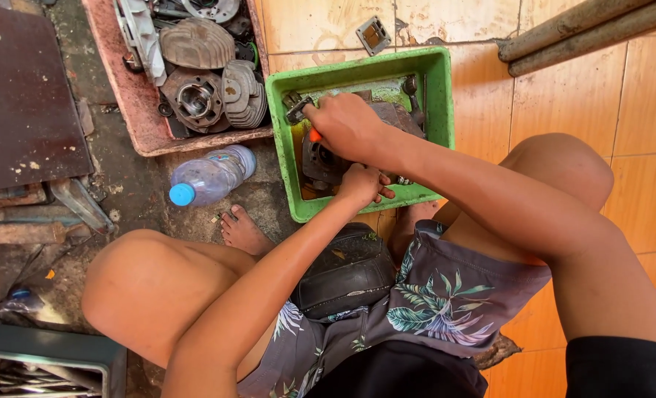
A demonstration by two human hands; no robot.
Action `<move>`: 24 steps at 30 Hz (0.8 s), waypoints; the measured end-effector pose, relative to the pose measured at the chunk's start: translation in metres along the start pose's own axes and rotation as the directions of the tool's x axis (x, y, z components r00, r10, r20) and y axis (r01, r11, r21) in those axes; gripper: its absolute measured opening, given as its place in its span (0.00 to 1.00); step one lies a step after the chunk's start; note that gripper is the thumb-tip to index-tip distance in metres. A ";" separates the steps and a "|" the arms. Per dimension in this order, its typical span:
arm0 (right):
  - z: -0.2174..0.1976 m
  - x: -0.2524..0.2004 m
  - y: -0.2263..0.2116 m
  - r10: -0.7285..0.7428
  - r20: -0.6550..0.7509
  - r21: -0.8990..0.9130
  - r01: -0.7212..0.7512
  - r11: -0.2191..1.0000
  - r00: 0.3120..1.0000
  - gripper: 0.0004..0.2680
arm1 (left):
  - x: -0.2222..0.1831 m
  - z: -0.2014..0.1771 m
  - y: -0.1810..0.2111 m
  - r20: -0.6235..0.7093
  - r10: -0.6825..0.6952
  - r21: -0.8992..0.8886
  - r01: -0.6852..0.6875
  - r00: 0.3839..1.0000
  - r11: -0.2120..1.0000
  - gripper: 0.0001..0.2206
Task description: A person is cleaning a motorcycle cylinder block using a small brush and solvent in a green plastic tray.
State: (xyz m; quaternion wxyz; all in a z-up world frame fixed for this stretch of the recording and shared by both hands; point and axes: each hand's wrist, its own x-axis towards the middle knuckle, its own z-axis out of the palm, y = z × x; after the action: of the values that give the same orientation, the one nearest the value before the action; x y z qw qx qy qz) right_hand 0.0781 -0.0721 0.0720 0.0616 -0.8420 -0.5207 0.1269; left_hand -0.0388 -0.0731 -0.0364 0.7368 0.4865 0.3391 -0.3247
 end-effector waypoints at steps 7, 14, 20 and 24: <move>0.013 -0.004 -0.011 0.138 0.290 0.370 -0.244 0.896 0.947 0.09 | 0.004 -0.001 0.005 -0.003 0.006 -0.015 -0.006 1.000 1.000 0.16; -0.015 -0.001 -0.008 0.039 0.312 0.341 -0.150 0.928 0.949 0.07 | -0.014 0.004 0.020 -0.035 -0.015 0.064 0.017 0.999 0.998 0.15; -0.027 0.003 -0.002 0.010 0.205 0.218 -0.055 0.974 0.979 0.08 | -0.020 0.003 0.017 -0.019 -0.020 0.022 0.020 1.000 1.000 0.19; -0.010 0.002 -0.008 -0.015 0.319 0.385 -0.115 0.916 0.948 0.09 | -0.016 0.002 0.017 -0.003 -0.036 -0.002 0.036 0.999 0.999 0.19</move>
State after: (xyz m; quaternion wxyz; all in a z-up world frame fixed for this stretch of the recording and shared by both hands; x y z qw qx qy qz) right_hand 0.0749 -0.0667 0.0833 0.1444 -0.7937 -0.4649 0.3647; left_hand -0.0335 -0.0674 -0.0146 0.7309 0.4800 0.3494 -0.3366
